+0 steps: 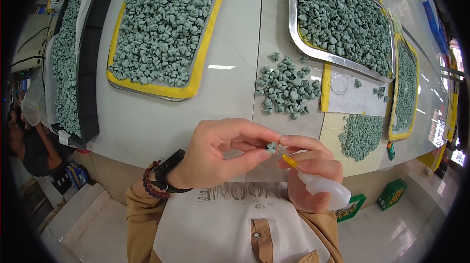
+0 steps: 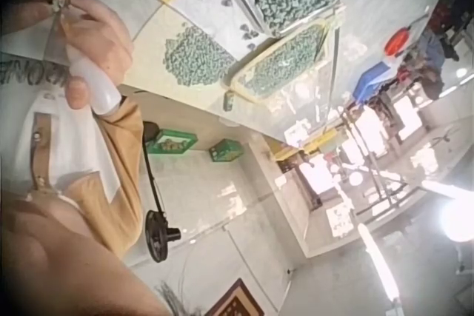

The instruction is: Assembling and gluing small green plastic toy parts at a factory workbench.

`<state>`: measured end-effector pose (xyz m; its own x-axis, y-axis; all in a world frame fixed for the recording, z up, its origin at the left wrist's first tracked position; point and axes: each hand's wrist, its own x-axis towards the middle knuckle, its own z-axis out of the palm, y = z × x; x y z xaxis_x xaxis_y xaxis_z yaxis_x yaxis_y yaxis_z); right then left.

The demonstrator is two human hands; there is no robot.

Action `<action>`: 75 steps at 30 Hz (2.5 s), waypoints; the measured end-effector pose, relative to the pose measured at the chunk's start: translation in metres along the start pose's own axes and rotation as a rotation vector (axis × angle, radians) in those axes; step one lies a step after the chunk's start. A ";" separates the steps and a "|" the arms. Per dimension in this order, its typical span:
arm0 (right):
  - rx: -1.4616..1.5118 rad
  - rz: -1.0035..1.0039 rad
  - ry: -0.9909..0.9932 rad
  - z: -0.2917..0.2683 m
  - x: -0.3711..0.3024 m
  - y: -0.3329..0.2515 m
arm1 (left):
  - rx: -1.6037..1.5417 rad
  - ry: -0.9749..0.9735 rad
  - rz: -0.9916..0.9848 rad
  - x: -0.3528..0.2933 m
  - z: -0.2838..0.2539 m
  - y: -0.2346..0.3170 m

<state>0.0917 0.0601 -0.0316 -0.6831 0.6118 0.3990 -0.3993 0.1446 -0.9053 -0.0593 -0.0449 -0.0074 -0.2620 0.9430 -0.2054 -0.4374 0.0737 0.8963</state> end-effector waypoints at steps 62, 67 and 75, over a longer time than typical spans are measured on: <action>-1.555 0.108 -0.100 -0.143 0.006 -0.062 | -0.111 -0.018 -0.066 0.004 -0.013 -0.012; -1.456 0.061 -0.131 -0.126 0.017 -0.055 | -0.116 -0.055 -0.095 0.004 -0.009 -0.007; -1.613 0.011 -0.246 -0.105 0.024 -0.027 | -0.049 -0.029 -0.091 -0.004 0.007 -0.005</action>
<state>0.1503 0.1529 -0.0124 -0.8199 0.5094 0.2612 0.5154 0.8555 -0.0504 -0.0499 -0.0467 -0.0083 -0.1947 0.9422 -0.2727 -0.5002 0.1438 0.8539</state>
